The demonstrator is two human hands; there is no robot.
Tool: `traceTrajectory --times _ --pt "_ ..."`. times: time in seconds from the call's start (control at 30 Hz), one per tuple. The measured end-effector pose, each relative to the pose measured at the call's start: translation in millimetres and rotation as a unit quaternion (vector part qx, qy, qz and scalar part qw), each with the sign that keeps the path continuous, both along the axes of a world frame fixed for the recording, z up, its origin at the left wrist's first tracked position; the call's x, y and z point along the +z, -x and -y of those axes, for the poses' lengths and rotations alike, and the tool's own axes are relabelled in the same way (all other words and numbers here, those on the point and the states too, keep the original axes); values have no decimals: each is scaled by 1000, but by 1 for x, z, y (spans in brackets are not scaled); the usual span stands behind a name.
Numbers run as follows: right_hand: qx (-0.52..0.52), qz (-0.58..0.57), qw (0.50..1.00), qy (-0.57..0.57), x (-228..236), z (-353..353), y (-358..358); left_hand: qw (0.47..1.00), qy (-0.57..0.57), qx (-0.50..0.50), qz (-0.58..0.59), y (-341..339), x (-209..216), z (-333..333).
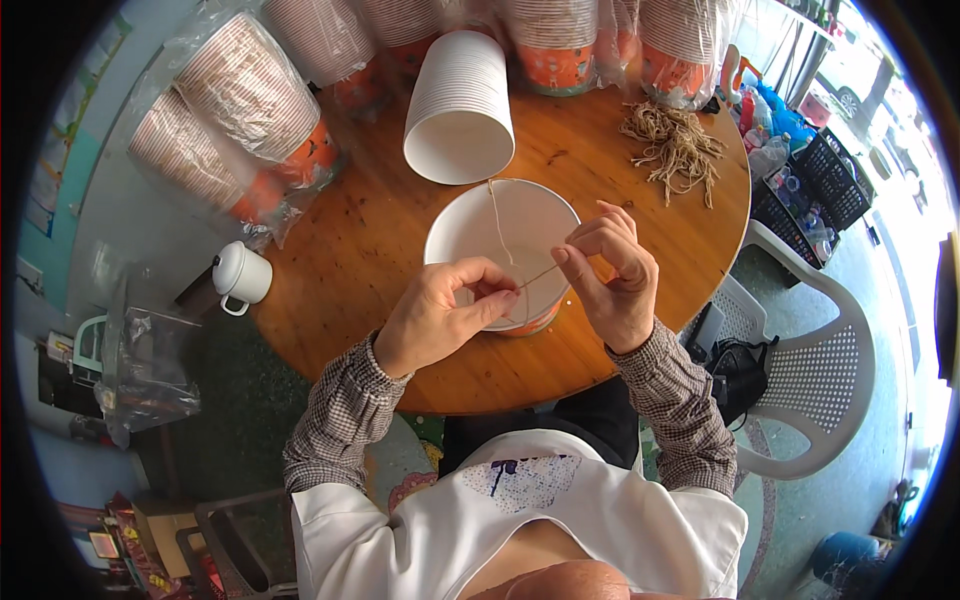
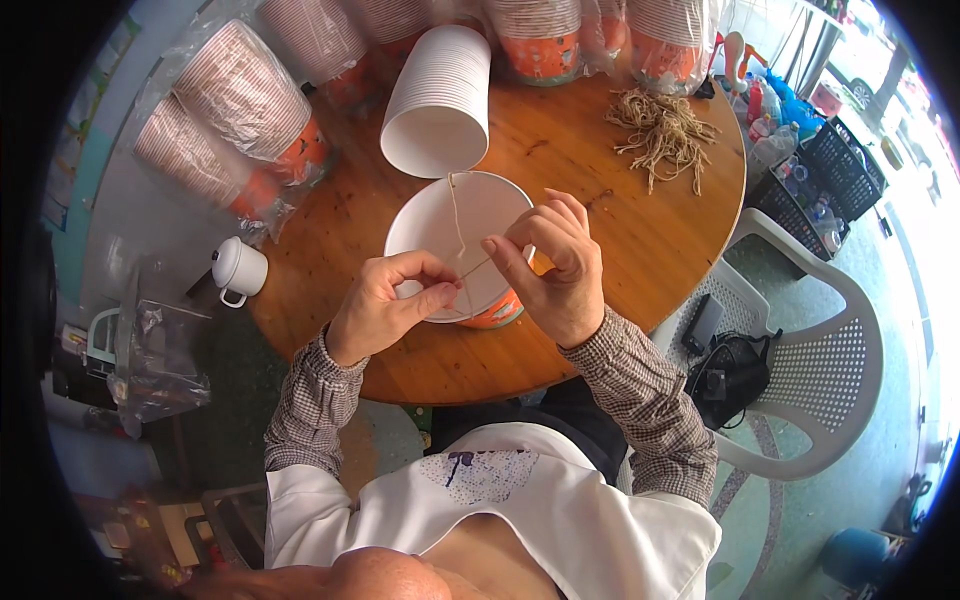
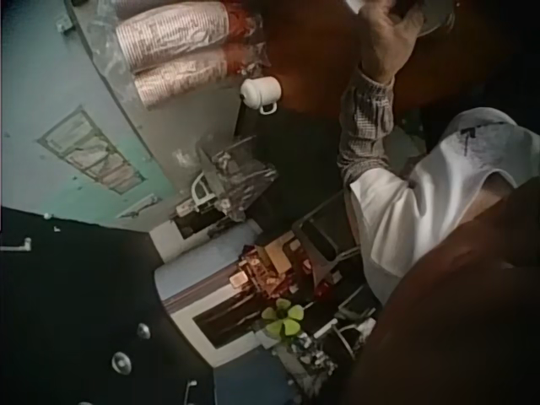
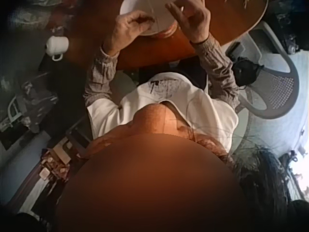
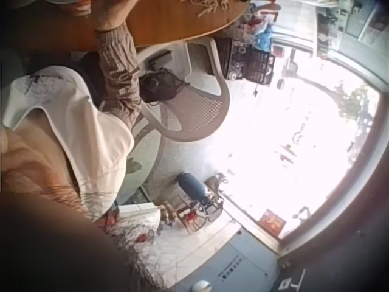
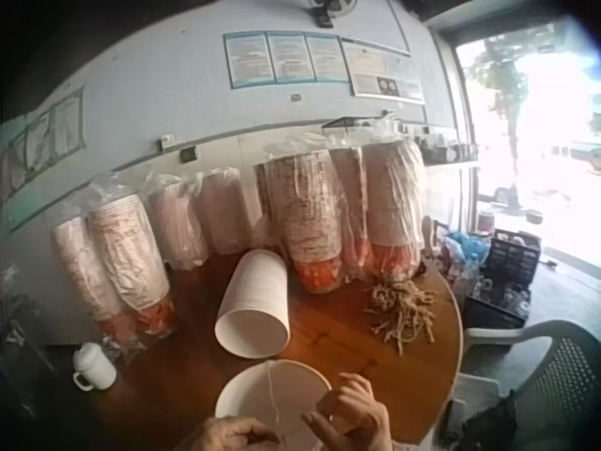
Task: Attaching string handles to paper bowls by threading them through holes and tying knots.
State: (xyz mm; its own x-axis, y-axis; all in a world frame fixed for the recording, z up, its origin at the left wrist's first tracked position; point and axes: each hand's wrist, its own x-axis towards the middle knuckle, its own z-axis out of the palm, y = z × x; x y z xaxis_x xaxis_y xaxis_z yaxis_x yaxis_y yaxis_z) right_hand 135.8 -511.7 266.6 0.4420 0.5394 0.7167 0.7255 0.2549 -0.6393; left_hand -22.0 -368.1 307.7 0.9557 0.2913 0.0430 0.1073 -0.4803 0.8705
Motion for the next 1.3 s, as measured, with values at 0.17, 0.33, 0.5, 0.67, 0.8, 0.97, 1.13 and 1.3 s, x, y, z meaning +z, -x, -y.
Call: traceTrajectory --times 0.17,0.33,0.5,0.67,0.8,0.97,1.13,1.3 --pt "-8 29 1000 -7 9 1 2 1000 18 11 12 10 7 -6" --pt "10 146 989 14 28 6 8 993 95 22 60 11 7 -6" --pt "71 135 988 19 35 -3 18 968 243 17 50 10 5 -3" --pt "99 81 992 18 30 -22 18 958 274 21 88 8 -4 3" --pt "84 43 995 19 24 -28 22 957 265 35 110 7 -12 3" --pt "99 -36 994 36 19 -30 26 965 234 49 111 4 -19 0" --pt "18 58 998 20 18 -29 29 966 219 65 122 2 -21 7" --pt "-31 103 994 28 18 -29 32 973 45 81 214 2 -20 16"
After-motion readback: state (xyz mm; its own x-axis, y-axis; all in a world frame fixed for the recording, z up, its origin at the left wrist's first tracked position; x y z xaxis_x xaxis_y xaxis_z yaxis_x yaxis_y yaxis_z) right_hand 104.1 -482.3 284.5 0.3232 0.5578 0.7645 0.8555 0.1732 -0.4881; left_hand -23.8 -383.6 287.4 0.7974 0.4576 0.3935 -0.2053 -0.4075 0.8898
